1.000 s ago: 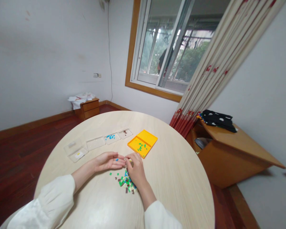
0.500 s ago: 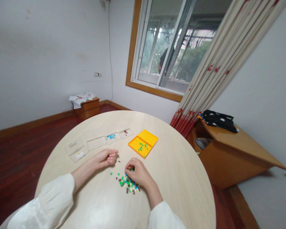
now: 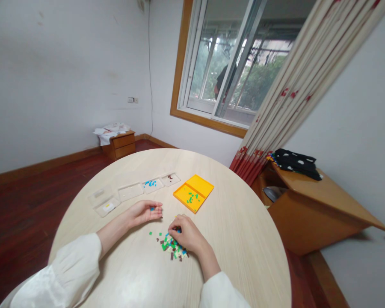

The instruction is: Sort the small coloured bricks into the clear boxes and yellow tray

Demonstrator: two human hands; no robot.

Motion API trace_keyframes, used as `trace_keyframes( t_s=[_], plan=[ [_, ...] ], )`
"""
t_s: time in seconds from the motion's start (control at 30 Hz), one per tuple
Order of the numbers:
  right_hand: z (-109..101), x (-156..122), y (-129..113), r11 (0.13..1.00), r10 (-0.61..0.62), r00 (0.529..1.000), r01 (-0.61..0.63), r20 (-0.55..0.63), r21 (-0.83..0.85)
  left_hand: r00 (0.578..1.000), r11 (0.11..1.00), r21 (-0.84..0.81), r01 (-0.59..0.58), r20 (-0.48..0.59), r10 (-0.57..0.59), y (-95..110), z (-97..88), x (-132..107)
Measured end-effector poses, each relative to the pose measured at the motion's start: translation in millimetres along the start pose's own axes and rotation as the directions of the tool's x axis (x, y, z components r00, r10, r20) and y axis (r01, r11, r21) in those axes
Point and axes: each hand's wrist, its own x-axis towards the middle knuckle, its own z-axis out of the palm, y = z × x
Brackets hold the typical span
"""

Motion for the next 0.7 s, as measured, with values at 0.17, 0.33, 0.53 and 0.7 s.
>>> trace_keyframes(
  t_s=[0.17,0.33,0.53,0.7],
  plan=[
    [-0.8,-0.5,-0.4,1.0,-0.004,1.0,0.004,0.03,-0.008,0.999,1.0,0.015,0.023,0.034,-0.024,2.2,-0.3,-1.9],
    [2.8,-0.5,-1.4,0.999,-0.006,1.0,0.006,0.005,-0.039,0.995,0.998,0.05,0.032,0.09,-0.036,-0.6,-6.4,2.1],
    [5.9,-1.4,-1.5,0.998,-0.008,1.0,0.006,-0.024,-0.068,0.996,0.996,0.082,0.032,0.085,-0.039,-1.0,-5.7,1.2],
    [3.6,-1.1,-5.1,0.995,-0.011,1.0,0.009,-0.01,-0.102,0.998,0.992,0.115,0.041,0.036,-0.046,0.6,1.8,-4.2]
  ],
)
